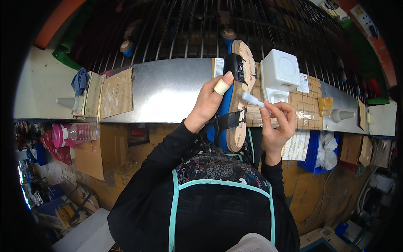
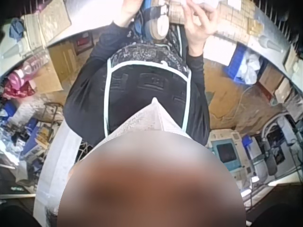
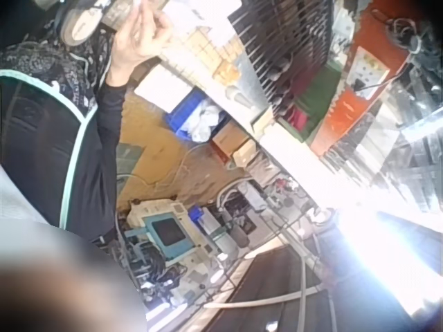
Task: The person applies glue to the sole of a blue sandal using a small brush, repeatedly dipping the brush into a white container and spreading adhesive along the edges. The sandal is rotated and repositioned to cover different areas, then placed on a metal rack. The person repeats the process with a second sandal.
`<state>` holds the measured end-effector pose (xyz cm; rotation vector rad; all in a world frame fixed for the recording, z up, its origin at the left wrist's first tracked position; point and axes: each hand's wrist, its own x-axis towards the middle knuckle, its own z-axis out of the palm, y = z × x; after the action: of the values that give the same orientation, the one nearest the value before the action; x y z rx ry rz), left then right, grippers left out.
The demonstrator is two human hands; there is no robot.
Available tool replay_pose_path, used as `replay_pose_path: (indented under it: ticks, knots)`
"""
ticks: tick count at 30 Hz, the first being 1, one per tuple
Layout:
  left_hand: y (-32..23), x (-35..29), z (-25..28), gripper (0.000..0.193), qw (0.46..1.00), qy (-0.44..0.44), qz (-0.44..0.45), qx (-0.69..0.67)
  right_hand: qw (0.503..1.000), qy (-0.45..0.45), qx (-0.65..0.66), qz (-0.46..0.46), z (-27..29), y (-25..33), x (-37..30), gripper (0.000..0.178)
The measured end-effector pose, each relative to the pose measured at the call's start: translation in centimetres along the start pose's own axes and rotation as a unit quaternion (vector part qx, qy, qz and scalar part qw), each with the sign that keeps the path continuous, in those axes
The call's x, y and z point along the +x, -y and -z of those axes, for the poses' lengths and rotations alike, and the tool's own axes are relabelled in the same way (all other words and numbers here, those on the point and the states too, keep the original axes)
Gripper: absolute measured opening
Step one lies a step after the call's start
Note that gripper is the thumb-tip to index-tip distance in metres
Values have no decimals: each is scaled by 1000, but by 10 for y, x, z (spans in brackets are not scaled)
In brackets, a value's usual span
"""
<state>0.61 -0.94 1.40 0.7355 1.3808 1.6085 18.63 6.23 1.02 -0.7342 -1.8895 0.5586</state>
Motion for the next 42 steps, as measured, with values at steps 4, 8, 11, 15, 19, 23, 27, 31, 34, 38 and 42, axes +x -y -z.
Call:
replay_pose_path:
  ticks: [4,8,11,15,19,23,27,31,34,38,42]
  knots:
    - [-3,2,1,70,1000,-8,2,-5,1000,14,-2,-5,2,0,-7,22]
    - [-6,7,2,70,1000,-17,-1,-11,1000,22,-4,1,4,3,-10,22]
    - [-7,10,2,68,999,-28,-18,-16,1000,28,0,0,4,4,-10,22]
    - [-9,12,4,68,999,-24,-30,-1,999,33,7,2,5,4,-10,22]
    - [-10,12,5,68,999,-20,-29,5,998,44,42,-11,5,3,-8,22]
    - [-9,12,5,70,999,-25,-29,1,998,60,32,0,9,2,-8,22]
    - [-9,13,5,71,999,-33,-36,7,997,71,23,15,13,3,-11,23]
    - [-10,15,7,70,999,-29,-32,-4,997,66,16,34,16,3,-14,24]
    - [-11,14,7,69,999,-28,-40,-9,996,81,16,38,21,4,-13,25]
    - [-10,14,4,68,998,-25,-51,-8,997,64,32,-7,24,4,-6,25]
    - [-10,14,5,69,998,-28,-56,-6,996,68,-11,54,25,8,-3,23]
